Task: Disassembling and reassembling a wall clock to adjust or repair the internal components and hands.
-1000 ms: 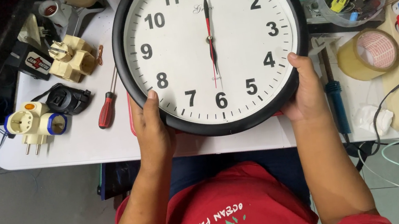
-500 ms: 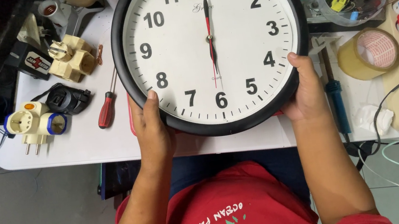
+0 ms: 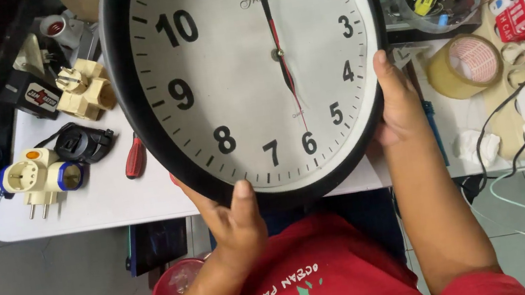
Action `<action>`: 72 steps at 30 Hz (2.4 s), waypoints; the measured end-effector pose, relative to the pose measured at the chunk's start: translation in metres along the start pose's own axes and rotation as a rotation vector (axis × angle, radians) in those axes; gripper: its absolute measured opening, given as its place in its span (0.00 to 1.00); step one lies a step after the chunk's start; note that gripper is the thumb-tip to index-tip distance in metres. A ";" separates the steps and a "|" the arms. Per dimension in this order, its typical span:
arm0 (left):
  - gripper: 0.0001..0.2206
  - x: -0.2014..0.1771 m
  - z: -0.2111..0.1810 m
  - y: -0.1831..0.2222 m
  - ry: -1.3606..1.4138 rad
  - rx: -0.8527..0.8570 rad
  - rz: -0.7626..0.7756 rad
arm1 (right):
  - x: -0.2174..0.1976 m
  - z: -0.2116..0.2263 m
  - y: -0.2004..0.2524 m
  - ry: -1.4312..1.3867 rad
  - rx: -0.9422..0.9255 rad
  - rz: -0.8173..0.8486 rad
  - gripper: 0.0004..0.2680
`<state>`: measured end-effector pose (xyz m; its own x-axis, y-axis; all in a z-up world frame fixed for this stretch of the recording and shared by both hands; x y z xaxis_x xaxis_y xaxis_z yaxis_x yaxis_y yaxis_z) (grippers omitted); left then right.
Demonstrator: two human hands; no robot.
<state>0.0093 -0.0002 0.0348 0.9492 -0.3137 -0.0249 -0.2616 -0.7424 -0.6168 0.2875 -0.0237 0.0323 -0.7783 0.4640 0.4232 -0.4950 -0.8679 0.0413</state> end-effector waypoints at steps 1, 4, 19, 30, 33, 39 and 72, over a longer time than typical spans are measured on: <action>0.40 0.004 -0.002 0.005 0.050 -0.018 0.028 | -0.001 0.003 -0.002 0.028 0.009 0.013 0.17; 0.46 0.015 -0.008 0.021 0.178 -0.066 0.107 | -0.029 -0.001 -0.026 0.059 0.074 0.087 0.18; 0.53 0.072 -0.028 0.055 0.397 0.140 0.475 | -0.030 -0.005 -0.084 0.418 0.317 0.667 0.27; 0.48 0.031 -0.002 0.056 0.525 -0.061 0.459 | -0.011 0.006 -0.062 0.331 0.271 0.596 0.28; 0.40 -0.017 -0.011 0.015 0.009 -0.138 0.179 | -0.012 0.009 -0.038 0.378 0.258 0.307 0.27; 0.26 -0.060 -0.002 -0.050 -0.003 -0.436 0.165 | -0.002 0.007 0.002 0.505 -0.080 0.241 0.21; 0.22 -0.065 0.010 -0.063 -0.047 -0.928 0.274 | -0.024 0.008 0.040 0.475 0.177 0.012 0.22</action>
<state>-0.0342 0.0727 0.0671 0.8357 -0.5360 -0.1194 -0.4892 -0.8255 0.2816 0.2897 -0.0706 0.0305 -0.8936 0.4477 -0.0321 -0.4440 -0.8713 0.2092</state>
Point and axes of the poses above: each hand's wrist, its own y-axis away from the middle knuckle, its own x-axis out of the palm, z = x × y, the point moved 8 cm from there along -y, towards the middle knuckle, and after that the axes turned 11 degrees about z, right-handed, at the moved point
